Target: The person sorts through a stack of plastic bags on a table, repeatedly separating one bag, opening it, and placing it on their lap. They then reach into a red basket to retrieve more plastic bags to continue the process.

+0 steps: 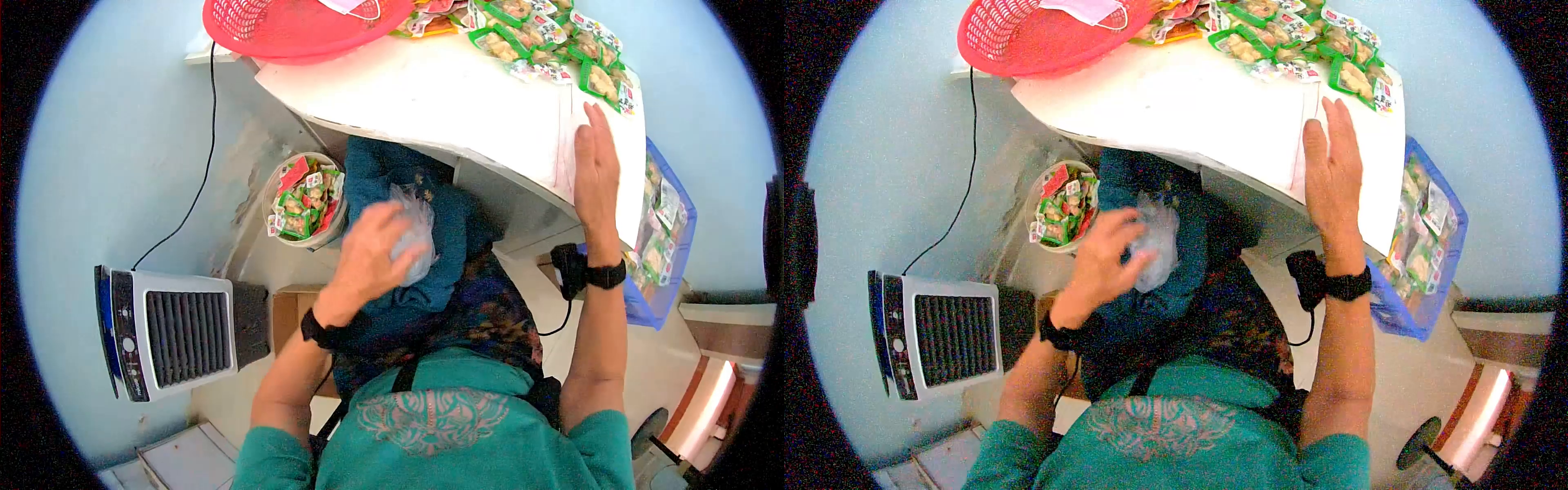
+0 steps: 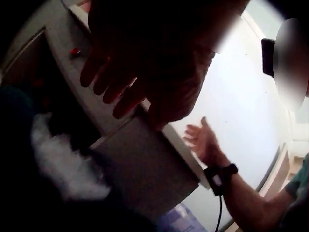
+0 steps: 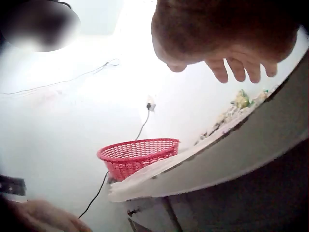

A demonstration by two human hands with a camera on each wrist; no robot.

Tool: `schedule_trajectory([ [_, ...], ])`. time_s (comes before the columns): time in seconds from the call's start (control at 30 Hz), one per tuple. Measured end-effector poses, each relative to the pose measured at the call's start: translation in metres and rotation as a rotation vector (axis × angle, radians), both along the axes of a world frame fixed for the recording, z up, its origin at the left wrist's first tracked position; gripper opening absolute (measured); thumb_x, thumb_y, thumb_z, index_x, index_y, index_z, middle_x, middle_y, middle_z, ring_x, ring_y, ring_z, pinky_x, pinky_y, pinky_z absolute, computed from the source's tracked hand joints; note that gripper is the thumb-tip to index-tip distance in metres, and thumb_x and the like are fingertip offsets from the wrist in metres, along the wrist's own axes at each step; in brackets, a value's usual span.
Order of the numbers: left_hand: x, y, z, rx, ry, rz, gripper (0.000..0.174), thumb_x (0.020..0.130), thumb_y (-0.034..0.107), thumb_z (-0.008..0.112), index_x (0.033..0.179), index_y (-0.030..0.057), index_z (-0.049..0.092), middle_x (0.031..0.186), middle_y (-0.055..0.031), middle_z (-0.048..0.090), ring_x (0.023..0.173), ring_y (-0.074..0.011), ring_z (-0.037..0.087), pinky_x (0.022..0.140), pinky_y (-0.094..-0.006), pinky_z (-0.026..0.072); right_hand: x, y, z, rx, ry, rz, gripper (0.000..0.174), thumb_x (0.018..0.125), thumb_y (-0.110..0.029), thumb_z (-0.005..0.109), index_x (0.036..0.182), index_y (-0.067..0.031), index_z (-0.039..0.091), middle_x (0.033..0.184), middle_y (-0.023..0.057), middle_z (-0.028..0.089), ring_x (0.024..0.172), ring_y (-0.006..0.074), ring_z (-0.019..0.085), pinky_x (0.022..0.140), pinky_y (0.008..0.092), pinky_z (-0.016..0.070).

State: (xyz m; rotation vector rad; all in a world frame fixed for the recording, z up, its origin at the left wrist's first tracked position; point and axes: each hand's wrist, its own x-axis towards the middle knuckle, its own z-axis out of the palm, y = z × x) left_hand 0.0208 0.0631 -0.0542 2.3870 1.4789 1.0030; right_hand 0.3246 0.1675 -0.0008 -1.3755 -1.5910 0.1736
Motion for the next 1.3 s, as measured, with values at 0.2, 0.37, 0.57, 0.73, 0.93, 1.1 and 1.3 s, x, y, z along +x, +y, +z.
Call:
schedule_trajectory([
  [0.2,-0.008,-0.042,-0.056,-0.245,0.067,-0.012,0.033,0.077,0.022,0.075,0.101,0.0008,0.067,0.119,-0.0234,0.060,0.108,-0.0401,0.059,0.092,-0.0419,0.0492,-0.053,-0.080,0.015,0.277,-0.181,0.478,0.024,0.081,-0.001,0.065,0.104,0.0001,0.064,0.112,0.0173,0.065,0.097,0.0340,0.065,0.085,0.0399,0.0532],
  [0.37,-0.018,-0.044,-0.070,-0.380,-0.257,0.157,0.017,0.085,0.012,0.065,0.095,-0.0022,0.068,0.112,-0.0178,0.067,0.098,-0.0333,0.065,0.088,-0.0372,0.0507,-0.087,-0.088,-0.037,-0.070,-0.147,0.717,0.019,0.080,-0.004,0.068,0.098,0.0002,0.064,0.106,0.0160,0.065,0.094,0.0342,0.064,0.082,0.0387,0.0536],
  [0.57,-0.029,-0.049,-0.059,-0.600,-0.958,0.336,0.018,0.095,0.013,0.056,0.095,-0.0019,0.066,0.097,-0.0051,0.068,0.085,-0.0126,0.062,0.077,-0.0279,0.0496,-0.097,-0.080,-0.078,-0.301,-0.067,0.738,0.023,0.083,-0.009,0.066,0.103,0.0015,0.064,0.107,0.0192,0.064,0.098,0.0358,0.063,0.084,0.0392,0.0528],
  [0.73,-0.018,-0.046,0.001,-0.735,-1.601,0.271,0.015,0.097,0.016,0.054,0.093,0.0040,0.062,0.090,-0.0015,0.064,0.081,-0.0093,0.059,0.077,-0.0258,0.0477,-0.103,-0.079,-0.063,-0.837,0.400,0.769,0.033,0.094,-0.023,0.062,0.115,0.0020,0.063,0.108,0.0168,0.067,0.101,0.0261,0.064,0.089,0.0398,0.0506],
  [0.93,-0.017,-0.039,-0.013,-0.842,-1.403,0.061,0.009,0.096,0.013,0.055,0.096,0.0050,0.059,0.088,0.0000,0.063,0.080,-0.0073,0.058,0.075,-0.0258,0.0487,-0.090,-0.071,-0.056,-0.928,0.807,0.934,0.051,0.095,-0.041,0.060,0.123,0.0014,0.061,0.122,0.0138,0.062,0.113,0.0229,0.059,0.098,0.0370,0.0451],
  [1.1,0.006,-0.031,-0.002,-0.907,-1.341,0.123,0.016,0.097,0.014,0.055,0.106,0.0031,0.060,0.086,-0.0003,0.064,0.071,-0.0062,0.058,0.060,-0.0228,0.0478,-0.078,-0.067,-0.043,-0.549,0.209,0.799,0.063,0.085,-0.039,0.070,0.133,-0.0023,0.054,0.136,0.0224,0.051,0.122,0.0322,0.054,0.103,0.0389,0.0422],
  [1.3,0.015,-0.028,0.008,-0.960,-1.312,0.131,0.030,0.098,0.021,0.055,0.120,0.0014,0.060,0.084,-0.0013,0.065,0.059,-0.0053,0.056,0.048,-0.0202,0.0439,-0.070,-0.073,-0.025,-0.292,-0.143,0.686,0.060,0.076,-0.030,0.077,0.128,-0.0057,0.059,0.143,0.0260,0.043,0.126,0.0392,0.049,0.106,0.0443,0.0401],
])
